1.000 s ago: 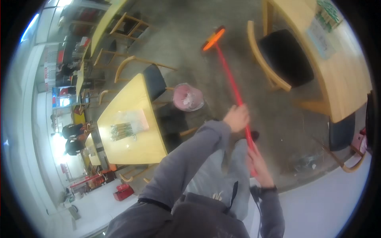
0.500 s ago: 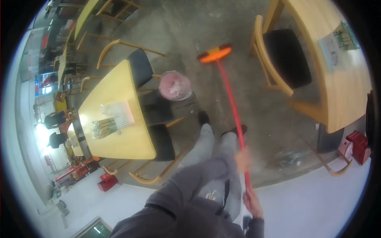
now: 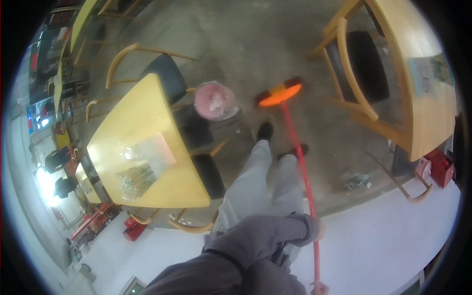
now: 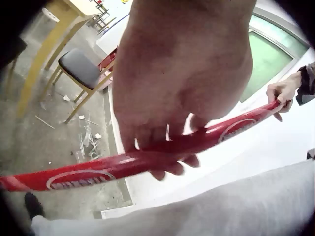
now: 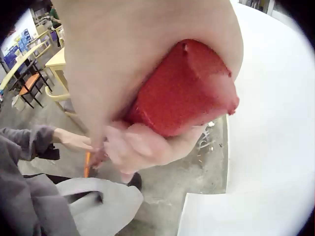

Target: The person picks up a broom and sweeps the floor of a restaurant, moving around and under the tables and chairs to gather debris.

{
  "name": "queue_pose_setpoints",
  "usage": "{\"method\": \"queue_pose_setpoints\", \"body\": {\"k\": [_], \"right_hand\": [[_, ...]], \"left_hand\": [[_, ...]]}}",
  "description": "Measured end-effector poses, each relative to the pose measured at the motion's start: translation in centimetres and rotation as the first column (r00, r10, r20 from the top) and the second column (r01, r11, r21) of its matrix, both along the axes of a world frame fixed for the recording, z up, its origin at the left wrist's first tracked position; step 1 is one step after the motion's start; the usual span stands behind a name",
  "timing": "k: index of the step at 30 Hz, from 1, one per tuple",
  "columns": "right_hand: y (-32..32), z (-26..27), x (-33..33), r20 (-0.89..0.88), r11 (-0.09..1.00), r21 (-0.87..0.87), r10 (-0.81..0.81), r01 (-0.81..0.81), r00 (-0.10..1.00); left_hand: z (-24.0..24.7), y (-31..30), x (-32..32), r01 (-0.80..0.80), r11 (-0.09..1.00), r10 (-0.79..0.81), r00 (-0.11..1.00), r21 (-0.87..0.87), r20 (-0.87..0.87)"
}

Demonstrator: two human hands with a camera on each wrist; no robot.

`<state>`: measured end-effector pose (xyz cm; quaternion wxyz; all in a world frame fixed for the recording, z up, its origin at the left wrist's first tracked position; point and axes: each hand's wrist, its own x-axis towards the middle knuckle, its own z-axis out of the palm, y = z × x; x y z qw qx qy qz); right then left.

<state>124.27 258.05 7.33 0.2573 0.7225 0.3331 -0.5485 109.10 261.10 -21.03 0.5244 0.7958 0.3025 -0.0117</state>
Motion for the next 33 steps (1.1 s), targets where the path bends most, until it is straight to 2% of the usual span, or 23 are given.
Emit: {"method": "queue_pose_setpoints", "body": {"k": [1, 2, 4, 6, 8, 10, 11, 12, 13, 15, 16, 17, 20, 21, 23, 24, 27, 33], "right_hand": [[0.5, -0.5, -1.2, -0.019, 0.999, -0.030, -0.043, 0.042, 0.999], [0.9, -1.3, -2.1, -0.065, 0.999, -0.040, -0.025, 0.023, 0.998], [1.9, -3.7, -4.9, -0.136, 0.998, -0.057, 0.018, -0.026, 0.990], [3.8, -6.0, -10.9, -0.193, 0.993, -0.071, 0.074, -0.090, 0.978], [5.5, -9.0, -16.4, -0.256, 0.992, -0.080, 0.079, -0.102, 0.964], [6.8, -12.5, -20.6, -0.328, 0.993, -0.051, 0.084, -0.106, 0.941], [7.6, -13.8, -23.5, -0.356, 0.993, -0.015, 0.105, -0.118, 0.929], [8.4, -15.5, -25.2, -0.410, 0.988, 0.005, 0.142, -0.153, 0.901], [9.2, -17.1, -26.7, -0.459, 0.983, 0.024, 0.171, -0.180, 0.872], [11.8, -17.1, -31.5, -0.507, 0.977, -0.025, 0.171, -0.213, 0.845], [12.6, -17.6, -32.3, -0.530, 0.980, -0.096, 0.097, -0.173, 0.842], [13.6, -18.2, -32.9, -0.551, 0.977, -0.162, 0.026, -0.138, 0.834], [14.2, -17.4, -33.3, -0.515, 0.952, -0.306, -0.181, 0.018, 0.838], [14.2, -17.0, -33.0, -0.479, 0.936, -0.341, -0.249, 0.083, 0.842], [14.7, -16.7, -31.1, -0.457, 0.977, -0.213, -0.083, -0.018, 0.886], [14.9, -16.4, -30.0, -0.436, 0.986, -0.151, 0.000, -0.073, 0.900], [16.4, -14.2, -27.2, -0.395, 0.982, -0.184, -0.038, -0.039, 0.918], [15.2, -12.5, -20.1, -0.330, 0.981, -0.194, -0.051, -0.015, 0.943]], "left_hand": [[-0.5, -0.4, -0.8, -0.017, 0.999, 0.019, 0.998, 0.044, -0.052], [-1.5, -0.7, -3.1, -0.118, 0.983, 0.120, 0.993, 0.141, -0.003], [-2.2, 0.1, -8.7, -0.316, 0.932, 0.322, 0.947, 0.177, -0.008], [-2.2, 2.0, -16.9, -0.332, 0.916, 0.359, 0.929, 0.224, -0.089], [-4.5, 2.7, -23.0, -0.371, 0.875, 0.443, 0.873, 0.311, -0.203], [-5.1, 3.3, -29.6, -0.350, 0.780, 0.529, 0.812, 0.518, -0.247], [-5.2, 3.9, -33.1, -0.405, 0.783, 0.570, 0.772, 0.472, -0.281], [-5.0, 4.3, -36.0, -0.413, 0.757, 0.598, 0.751, 0.506, -0.281], [-5.2, 4.1, -38.0, -0.411, 0.684, 0.666, 0.689, 0.603, -0.286], [-7.4, 4.1, -40.6, -0.513, 0.660, 0.739, 0.578, 0.549, -0.347], [-8.4, 3.8, -41.4, -0.572, 0.604, 0.791, 0.514, 0.556, -0.331], [-9.3, 3.6, -42.0, -0.625, 0.538, 0.841, 0.441, 0.565, -0.312], [-10.3, 4.4, -40.1, -0.878, 0.065, 0.996, 0.084, 0.474, 0.019], [-10.7, 4.7, -38.9, -0.888, 0.060, 0.998, 0.066, 0.456, -0.004], [-11.2, 5.1, -36.2, -0.910, 0.052, 0.998, 0.035, 0.411, -0.049], [-9.8, 5.4, -34.9, -0.950, 0.016, 0.997, -0.009, 0.312, -0.078], [-8.4, 6.4, -31.0, -0.968, -0.029, 0.999, -0.038, 0.248, -0.032], [-6.5, 5.3, -24.9, -0.947, 0.167, 0.984, 0.175, 0.275, 0.007]]}}
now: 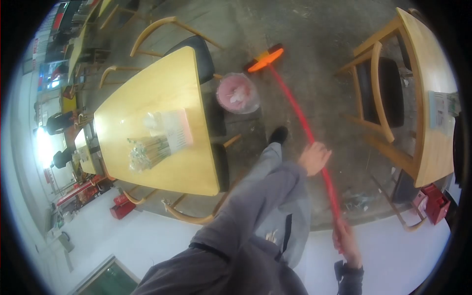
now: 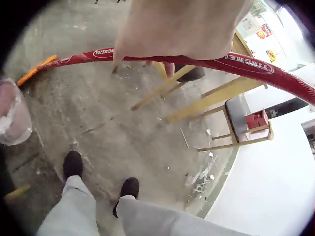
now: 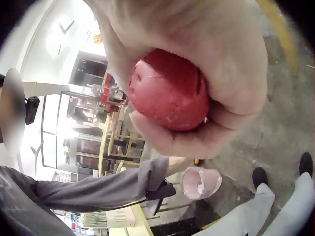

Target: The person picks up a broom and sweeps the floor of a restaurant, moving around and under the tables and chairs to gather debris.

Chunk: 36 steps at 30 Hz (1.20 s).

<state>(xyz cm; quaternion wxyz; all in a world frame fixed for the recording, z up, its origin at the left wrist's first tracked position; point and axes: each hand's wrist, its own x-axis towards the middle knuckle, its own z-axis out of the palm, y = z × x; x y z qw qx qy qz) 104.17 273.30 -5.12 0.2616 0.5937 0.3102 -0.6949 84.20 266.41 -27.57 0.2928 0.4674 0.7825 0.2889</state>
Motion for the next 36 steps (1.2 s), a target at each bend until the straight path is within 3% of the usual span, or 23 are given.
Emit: {"method": "queue_pose_setpoints", "body": {"k": [2, 7, 10, 11, 12, 13, 16, 20, 24, 26, 28, 31, 34, 36], "right_hand": [[-0.3, 0.5, 3.0, 0.028, 0.998, -0.064, -0.019, 0.020, 0.999], [-0.6, 3.9, 12.9, 0.077, 0.991, -0.120, -0.056, 0.065, 0.995], [0.2, 10.4, 14.0, 0.162, 0.984, -0.016, 0.178, -0.177, 0.971], [0.9, 12.1, 15.6, 0.144, 0.976, 0.014, 0.215, -0.219, 0.966], [1.2, 13.8, 17.7, 0.130, 0.966, 0.041, 0.249, -0.256, 0.960], [1.9, 15.0, 19.4, 0.179, 0.958, -0.039, 0.285, -0.282, 0.942], [2.5, 17.9, 23.2, 0.200, 0.956, -0.053, 0.292, -0.287, 0.935], [2.7, 18.8, 24.9, 0.250, 0.954, -0.151, 0.292, -0.261, 0.923], [0.6, 15.3, 23.4, 0.144, 0.942, -0.174, 0.314, -0.289, 0.938], [-0.6, 12.6, 21.8, 0.117, 0.943, -0.187, 0.299, -0.275, 0.947], [-1.7, 10.7, 18.8, 0.080, 0.937, -0.183, 0.316, -0.298, 0.945], [-3.2, 6.5, 18.7, -0.035, 0.918, -0.072, 0.390, -0.391, 0.920], [-3.5, 6.9, 16.4, 0.011, 0.913, -0.046, 0.406, -0.405, 0.914], [-2.9, 8.1, 15.4, 0.101, 0.939, -0.092, 0.340, -0.331, 0.935]], "left_hand": [[0.0, -0.7, 3.2, 0.085, 0.996, -0.085, 0.996, 0.004, -0.035], [1.5, -1.3, 14.0, 0.125, 0.992, -0.127, 0.979, 0.023, 0.159], [5.1, -0.7, 20.5, 0.129, 0.991, -0.130, 0.963, 0.020, 0.235], [6.3, -0.2, 21.9, 0.223, 0.975, -0.211, 0.933, -0.008, 0.291], [7.4, 0.1, 23.4, 0.320, 0.947, -0.289, 0.891, -0.032, 0.350], [7.6, 0.3, 25.9, 0.343, 0.939, -0.311, 0.878, -0.027, 0.365], [10.5, 0.2, 31.1, 0.378, 0.924, -0.335, 0.873, -0.058, 0.354], [13.3, -1.9, 31.8, 0.338, 0.939, -0.273, 0.843, -0.062, 0.463], [11.5, -6.6, 30.3, 0.121, 0.989, -0.086, 0.942, -0.090, 0.323], [11.0, -8.1, 26.9, 0.169, 0.969, -0.114, 0.953, -0.180, 0.282], [8.6, -9.4, 25.1, 0.112, 0.952, -0.043, 0.970, -0.284, 0.238], [6.8, -10.9, 21.8, 0.033, 0.962, 0.002, 0.992, -0.273, 0.128], [3.8, -11.5, 21.7, 0.015, 0.998, -0.018, 0.999, -0.061, -0.039], [3.9, -10.2, 22.6, -0.062, 0.994, 0.076, 0.985, -0.095, 0.152]]}}
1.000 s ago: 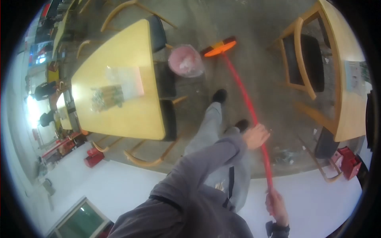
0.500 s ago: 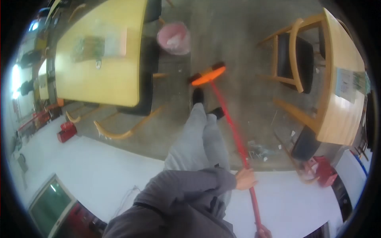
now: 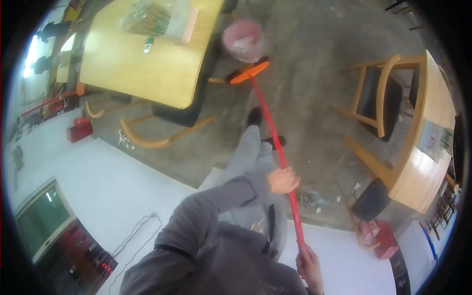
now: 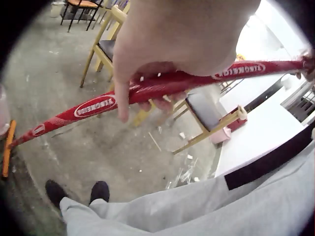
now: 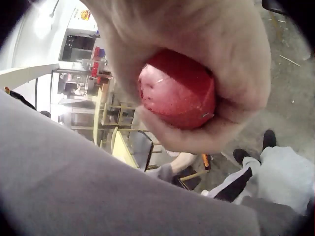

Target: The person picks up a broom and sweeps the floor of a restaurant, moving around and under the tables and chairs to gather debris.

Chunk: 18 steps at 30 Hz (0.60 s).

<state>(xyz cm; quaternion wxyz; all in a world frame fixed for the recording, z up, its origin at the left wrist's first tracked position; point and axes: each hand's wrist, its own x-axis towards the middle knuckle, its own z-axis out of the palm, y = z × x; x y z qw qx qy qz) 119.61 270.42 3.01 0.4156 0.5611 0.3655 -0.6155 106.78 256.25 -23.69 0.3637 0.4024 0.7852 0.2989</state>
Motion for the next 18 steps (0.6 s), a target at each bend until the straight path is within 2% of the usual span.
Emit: {"method": "queue_pose_setpoints", "body": {"k": [1, 4, 7, 11, 12, 14, 16, 18], "right_hand": [[0.5, 0.2, 1.2, -0.013, 0.997, 0.006, 0.077, -0.077, 0.997], [1.0, 3.3, 3.9, -0.023, 0.992, 0.106, 0.071, -0.068, 0.997], [0.8, 6.5, 7.5, 0.115, 0.996, 0.086, -0.023, 0.013, 0.993], [-0.8, 9.6, 12.6, 0.256, 0.969, 0.000, -0.238, 0.246, 0.937], [-1.3, 10.2, 13.3, 0.268, 0.977, 0.016, -0.210, 0.214, 0.940], [-2.0, 10.7, 15.5, 0.279, 0.990, -0.010, -0.136, 0.144, 0.951], [-2.6, 10.8, 14.5, 0.264, 0.986, 0.008, -0.165, 0.169, 0.950], [-3.1, 10.7, 14.6, 0.232, 0.981, 0.027, -0.192, 0.191, 0.954]], "left_hand": [[0.2, 0.7, 1.0, -0.042, 0.999, 0.043, 0.994, -0.016, 0.103], [1.1, 2.7, 5.6, -0.004, 0.997, -0.005, 0.993, 0.078, 0.115], [4.0, 4.2, 9.4, 0.288, 0.957, -0.282, 0.949, -0.023, 0.142], [6.1, 3.6, 13.8, 0.303, 0.949, -0.315, 0.918, 0.085, 0.242], [6.5, 3.2, 14.7, 0.330, 0.937, -0.349, 0.902, 0.116, 0.254], [6.8, 2.8, 14.7, 0.359, 0.921, -0.387, 0.882, 0.150, 0.269], [8.2, 2.5, 13.9, 0.366, 0.918, -0.396, 0.872, 0.155, 0.287], [9.4, 3.0, 11.5, 0.406, 0.910, -0.410, 0.861, 0.079, 0.302]]}}
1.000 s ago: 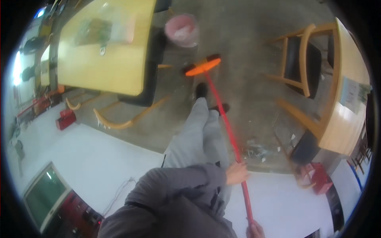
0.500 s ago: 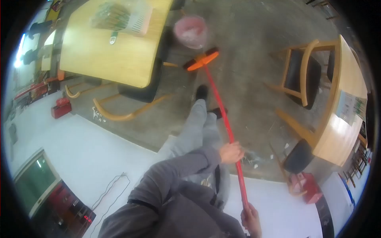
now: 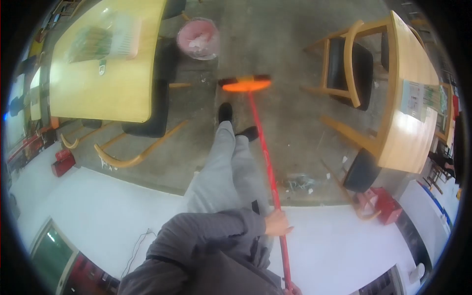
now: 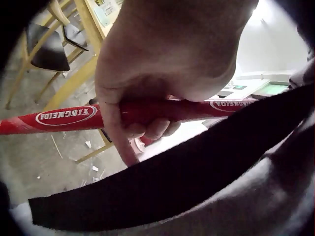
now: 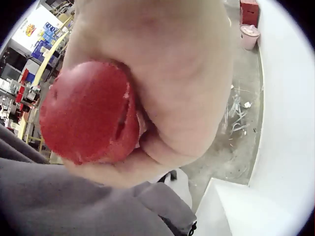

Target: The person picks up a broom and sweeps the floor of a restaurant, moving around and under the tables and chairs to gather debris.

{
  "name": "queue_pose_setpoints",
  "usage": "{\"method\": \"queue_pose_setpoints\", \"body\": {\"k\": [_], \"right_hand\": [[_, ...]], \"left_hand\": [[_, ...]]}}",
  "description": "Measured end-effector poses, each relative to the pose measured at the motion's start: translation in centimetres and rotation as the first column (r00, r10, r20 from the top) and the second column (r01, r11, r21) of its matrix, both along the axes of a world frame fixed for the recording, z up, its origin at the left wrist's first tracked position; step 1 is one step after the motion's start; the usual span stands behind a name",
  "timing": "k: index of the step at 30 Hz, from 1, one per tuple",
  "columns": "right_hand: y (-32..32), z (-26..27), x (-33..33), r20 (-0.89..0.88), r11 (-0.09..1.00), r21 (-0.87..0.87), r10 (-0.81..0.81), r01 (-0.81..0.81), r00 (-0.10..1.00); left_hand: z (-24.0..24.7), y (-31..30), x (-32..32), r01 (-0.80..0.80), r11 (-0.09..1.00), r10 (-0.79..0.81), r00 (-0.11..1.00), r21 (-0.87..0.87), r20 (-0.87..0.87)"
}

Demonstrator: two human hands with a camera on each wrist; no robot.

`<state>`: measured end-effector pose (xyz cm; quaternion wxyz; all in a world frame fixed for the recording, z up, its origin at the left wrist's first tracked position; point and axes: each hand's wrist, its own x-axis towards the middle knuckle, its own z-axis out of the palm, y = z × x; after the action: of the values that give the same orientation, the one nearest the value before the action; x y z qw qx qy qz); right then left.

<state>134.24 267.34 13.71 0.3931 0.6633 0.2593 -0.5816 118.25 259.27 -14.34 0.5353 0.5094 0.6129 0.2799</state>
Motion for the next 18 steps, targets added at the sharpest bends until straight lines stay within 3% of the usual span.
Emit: {"method": "queue_pose_setpoints", "body": {"k": [2, 3, 4, 5, 7, 9, 12, 15, 18], "right_hand": [[-0.7, -2.2, 0.9, -0.067, 0.999, 0.028, -0.020, 0.022, 0.998], [-1.1, -3.3, -0.1, -0.090, 0.991, 0.050, -0.116, 0.120, 0.989], [-1.6, -4.3, -2.2, -0.135, 0.978, 0.046, -0.198, 0.206, 0.971], [-1.9, -5.5, -4.7, -0.185, 0.977, 0.091, -0.175, 0.194, 0.967], [-3.2, -9.6, -6.2, -0.319, 0.981, 0.106, -0.121, 0.162, 0.940], [-4.4, -13.0, -9.4, -0.274, 0.940, 0.060, -0.308, 0.336, 0.911], [-7.3, -16.2, -14.2, -0.334, 0.814, -0.071, -0.565, 0.577, 0.755], [-11.3, -17.0, -17.1, -0.304, 0.622, -0.211, -0.775, 0.754, 0.554], [-15.7, -17.9, -17.0, -0.268, 0.424, -0.340, -0.899, 0.839, 0.346]], "left_hand": [[-0.9, 0.3, -2.4, -0.005, 1.000, 0.003, 0.997, -0.029, -0.081], [-1.7, 0.6, -3.2, -0.027, 1.000, 0.024, 0.989, -0.016, -0.149], [-1.8, 0.6, -5.3, -0.096, 0.994, 0.105, 0.972, 0.052, -0.208], [-2.0, 0.9, -7.6, -0.153, 0.980, 0.182, 0.948, 0.127, -0.261], [-4.8, 1.8, -10.7, -0.076, 0.994, 0.091, 0.967, 0.073, -0.239], [-6.5, 2.0, -12.7, -0.046, 0.992, 0.085, 0.926, 0.113, -0.367], [-8.6, 1.2, -17.5, 0.165, 0.984, -0.102, 0.836, 0.070, -0.539], [-10.5, -1.8, -20.0, 0.017, 0.997, 0.030, 0.835, 0.081, -0.549], [-11.1, -4.9, -21.3, 0.089, 0.995, -0.096, 0.894, -0.035, -0.438]]}}
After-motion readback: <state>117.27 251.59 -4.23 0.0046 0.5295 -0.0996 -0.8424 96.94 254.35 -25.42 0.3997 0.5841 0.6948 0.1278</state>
